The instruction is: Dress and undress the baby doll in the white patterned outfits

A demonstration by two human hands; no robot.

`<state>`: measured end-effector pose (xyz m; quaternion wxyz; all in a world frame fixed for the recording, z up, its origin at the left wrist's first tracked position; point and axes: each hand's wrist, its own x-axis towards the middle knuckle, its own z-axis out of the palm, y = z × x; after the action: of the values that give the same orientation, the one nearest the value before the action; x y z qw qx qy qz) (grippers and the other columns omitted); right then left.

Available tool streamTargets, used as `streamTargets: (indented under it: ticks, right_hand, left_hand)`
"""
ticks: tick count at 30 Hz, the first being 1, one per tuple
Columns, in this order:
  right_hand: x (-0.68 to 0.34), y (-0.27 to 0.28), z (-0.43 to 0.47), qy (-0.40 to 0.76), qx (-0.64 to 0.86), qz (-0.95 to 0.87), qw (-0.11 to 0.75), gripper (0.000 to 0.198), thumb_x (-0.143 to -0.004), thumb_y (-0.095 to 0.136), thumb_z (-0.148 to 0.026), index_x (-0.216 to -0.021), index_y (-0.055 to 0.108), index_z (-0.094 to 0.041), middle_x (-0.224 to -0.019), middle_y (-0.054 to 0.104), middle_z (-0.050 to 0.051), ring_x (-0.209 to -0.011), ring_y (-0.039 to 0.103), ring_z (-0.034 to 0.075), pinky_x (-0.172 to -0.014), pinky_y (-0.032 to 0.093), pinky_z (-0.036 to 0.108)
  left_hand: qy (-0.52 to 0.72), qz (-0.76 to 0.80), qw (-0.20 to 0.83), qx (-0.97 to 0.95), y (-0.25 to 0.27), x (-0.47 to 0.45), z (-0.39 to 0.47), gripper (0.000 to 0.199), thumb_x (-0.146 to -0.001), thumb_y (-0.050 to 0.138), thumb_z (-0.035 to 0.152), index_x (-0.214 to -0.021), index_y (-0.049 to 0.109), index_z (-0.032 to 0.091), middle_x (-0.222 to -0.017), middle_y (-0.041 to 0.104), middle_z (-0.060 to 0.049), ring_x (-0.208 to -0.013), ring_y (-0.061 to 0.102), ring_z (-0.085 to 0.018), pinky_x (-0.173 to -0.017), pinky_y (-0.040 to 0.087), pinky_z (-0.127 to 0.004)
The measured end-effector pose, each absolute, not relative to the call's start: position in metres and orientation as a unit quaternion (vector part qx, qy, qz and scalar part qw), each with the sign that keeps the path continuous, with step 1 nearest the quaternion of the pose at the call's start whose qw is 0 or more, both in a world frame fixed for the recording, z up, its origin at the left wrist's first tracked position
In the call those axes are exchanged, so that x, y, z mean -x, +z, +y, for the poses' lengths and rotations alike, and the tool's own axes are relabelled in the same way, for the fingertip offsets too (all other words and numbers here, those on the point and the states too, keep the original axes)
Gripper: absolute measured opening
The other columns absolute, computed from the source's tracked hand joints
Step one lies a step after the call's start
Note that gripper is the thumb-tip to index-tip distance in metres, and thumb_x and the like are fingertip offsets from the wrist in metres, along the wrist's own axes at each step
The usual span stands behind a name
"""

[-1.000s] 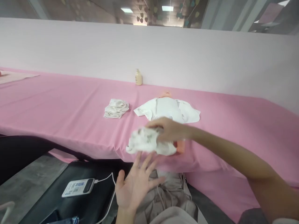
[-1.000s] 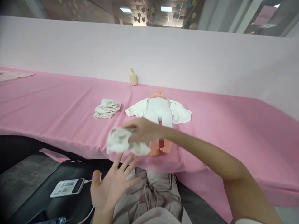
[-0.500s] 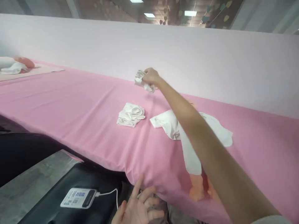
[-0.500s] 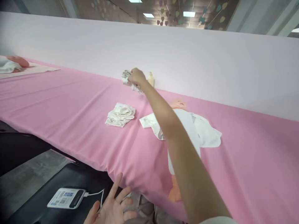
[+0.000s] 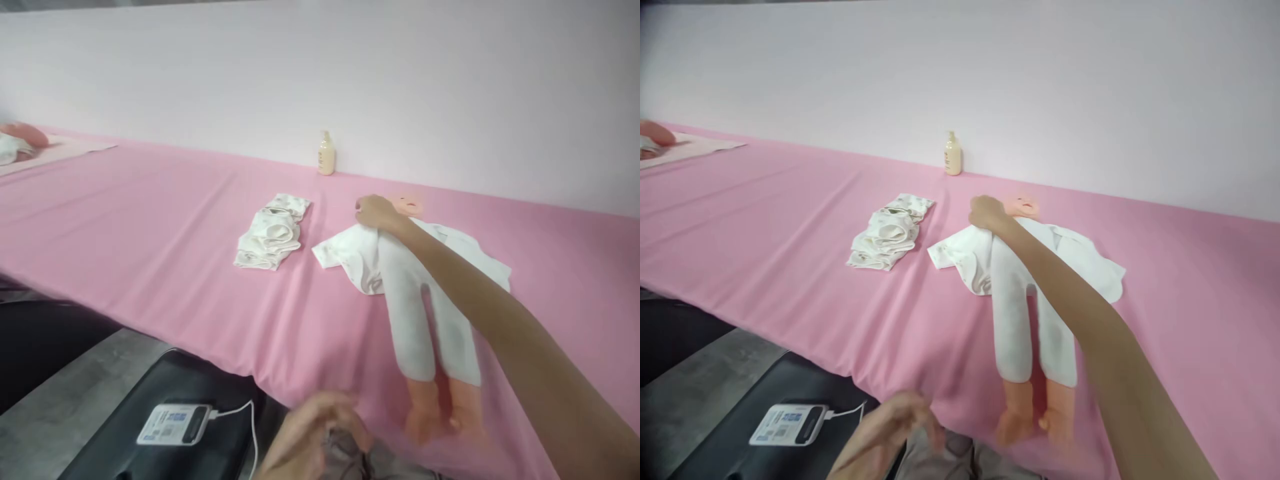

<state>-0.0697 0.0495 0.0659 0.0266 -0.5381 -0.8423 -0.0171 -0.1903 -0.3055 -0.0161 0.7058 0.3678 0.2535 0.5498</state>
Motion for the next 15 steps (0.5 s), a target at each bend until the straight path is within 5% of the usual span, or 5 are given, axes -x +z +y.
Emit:
streamTargets:
  ticks: [5, 9, 15]
  right_hand:
    - [0.02, 0.033, 0.028, -0.064, 0.526, -0.844, 0.078, 0.035, -0.087, 0.042, -0.022, -0.115, 0.053, -0.005, -0.114, 0.059, 0.018, -0.102, 0.057, 0.027, -0.086, 0.044, 0.036]
    - [0.02, 0.021, 0.022, -0.086, 0.537, -0.829, 0.132, 0.033, -0.089, 0.034, -0.015, -0.111, 0.055, -0.001, -0.114, 0.056, 0.023, -0.108, 0.051, 0.029, -0.087, 0.042, 0.036]
    - [0.02, 0.025, 0.029, -0.066, 0.564, -0.818, 0.091, 0.036, -0.087, 0.028, -0.008, -0.105, 0.06, -0.004, -0.106, 0.06, 0.022, -0.104, 0.055, 0.026, -0.087, 0.042, 0.033]
  left_hand:
    - [0.621, 0.395, 0.523, -0.43, 0.027, 0.15, -0.208, 0.057, -0.081, 0.06, 0.027, -0.135, 0.042, 0.029, -0.118, 0.06, -0.007, -0.11, 0.054, -0.025, -0.093, 0.042, -0.037]
    - [0.617, 0.552, 0.325, -0.457, 0.015, 0.12, -0.088, 0.064, -0.082, 0.053, 0.025, -0.141, 0.029, 0.02, -0.134, 0.047, -0.011, -0.126, 0.042, -0.022, -0.106, 0.032, -0.038]
    - [0.404, 0.697, 0.056, -0.589, -0.032, 0.109, 0.002, 0.039, -0.088, 0.045, 0.038, -0.122, 0.053, 0.023, -0.13, 0.054, -0.009, -0.127, 0.039, -0.026, -0.112, 0.007, -0.049]
